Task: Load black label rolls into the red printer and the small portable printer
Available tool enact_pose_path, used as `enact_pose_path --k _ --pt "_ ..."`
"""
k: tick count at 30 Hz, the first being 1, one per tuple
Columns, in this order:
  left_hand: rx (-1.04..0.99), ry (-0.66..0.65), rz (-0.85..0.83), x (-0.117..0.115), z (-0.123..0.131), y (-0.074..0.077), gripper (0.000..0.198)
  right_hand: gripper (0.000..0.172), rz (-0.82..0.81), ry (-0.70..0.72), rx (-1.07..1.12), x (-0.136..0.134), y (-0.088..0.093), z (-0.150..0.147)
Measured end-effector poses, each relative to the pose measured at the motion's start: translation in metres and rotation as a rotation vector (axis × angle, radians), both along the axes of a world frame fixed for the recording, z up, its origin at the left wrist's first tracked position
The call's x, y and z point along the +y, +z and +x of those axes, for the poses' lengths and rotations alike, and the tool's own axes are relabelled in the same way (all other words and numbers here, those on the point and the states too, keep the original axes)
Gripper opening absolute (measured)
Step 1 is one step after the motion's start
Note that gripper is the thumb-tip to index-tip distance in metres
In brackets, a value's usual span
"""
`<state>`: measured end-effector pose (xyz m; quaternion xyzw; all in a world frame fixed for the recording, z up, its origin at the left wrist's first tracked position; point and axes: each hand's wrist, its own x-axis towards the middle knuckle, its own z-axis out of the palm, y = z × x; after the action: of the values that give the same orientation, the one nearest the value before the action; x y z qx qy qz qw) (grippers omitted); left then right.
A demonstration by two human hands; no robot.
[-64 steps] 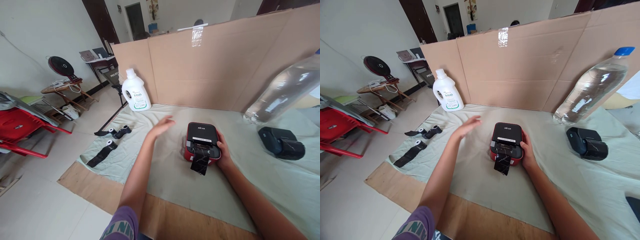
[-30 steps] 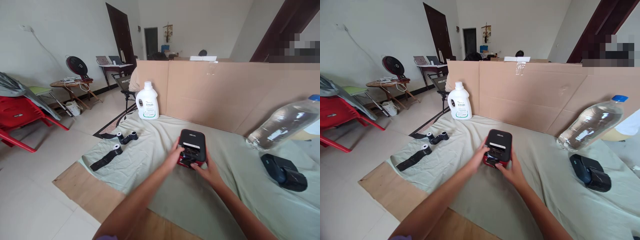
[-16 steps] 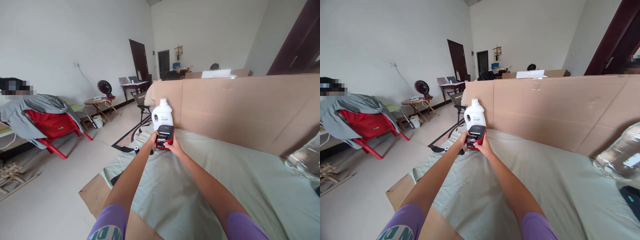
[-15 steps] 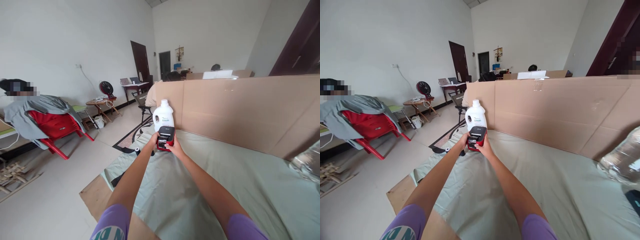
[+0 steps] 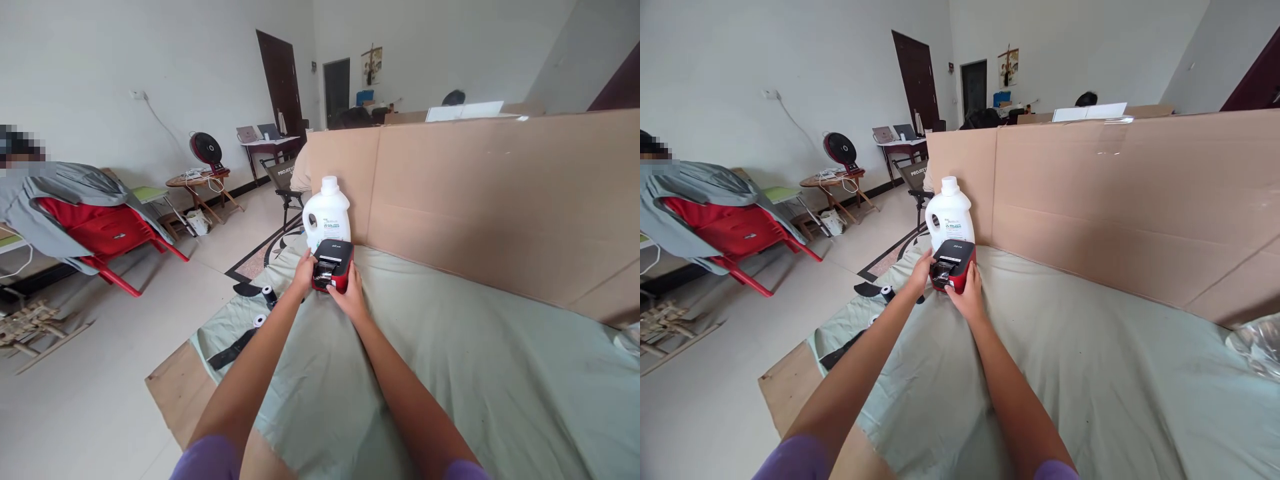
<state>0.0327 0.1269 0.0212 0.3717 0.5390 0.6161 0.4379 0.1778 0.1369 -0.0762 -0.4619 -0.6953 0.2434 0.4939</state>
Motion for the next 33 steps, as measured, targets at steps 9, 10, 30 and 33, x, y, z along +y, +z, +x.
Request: enact_pose_path --k 9,10,30,33 --pt "0.864 -0.202 0.211 -0.158 0.084 -0.075 0.055 0.103 -0.150 0.125 0.043 0.006 0.000 0.008" --pt "0.990 -0.293 0.162 -0.162 0.088 -0.078 0.056 0.101 -0.169 0.134 0.017 0.001 0.002 0.011" --pt "1.559 -0.483 0.085 -0.168 0.087 -0.081 0.057 0.051 -0.342 -1.132 -0.509 -0.304 0.046 0.490" --pt "1.560 -0.489 0.076 -0.170 0.086 -0.082 0.057 0.069 -0.311 -1.305 -0.518 -0.293 0.066 0.501"
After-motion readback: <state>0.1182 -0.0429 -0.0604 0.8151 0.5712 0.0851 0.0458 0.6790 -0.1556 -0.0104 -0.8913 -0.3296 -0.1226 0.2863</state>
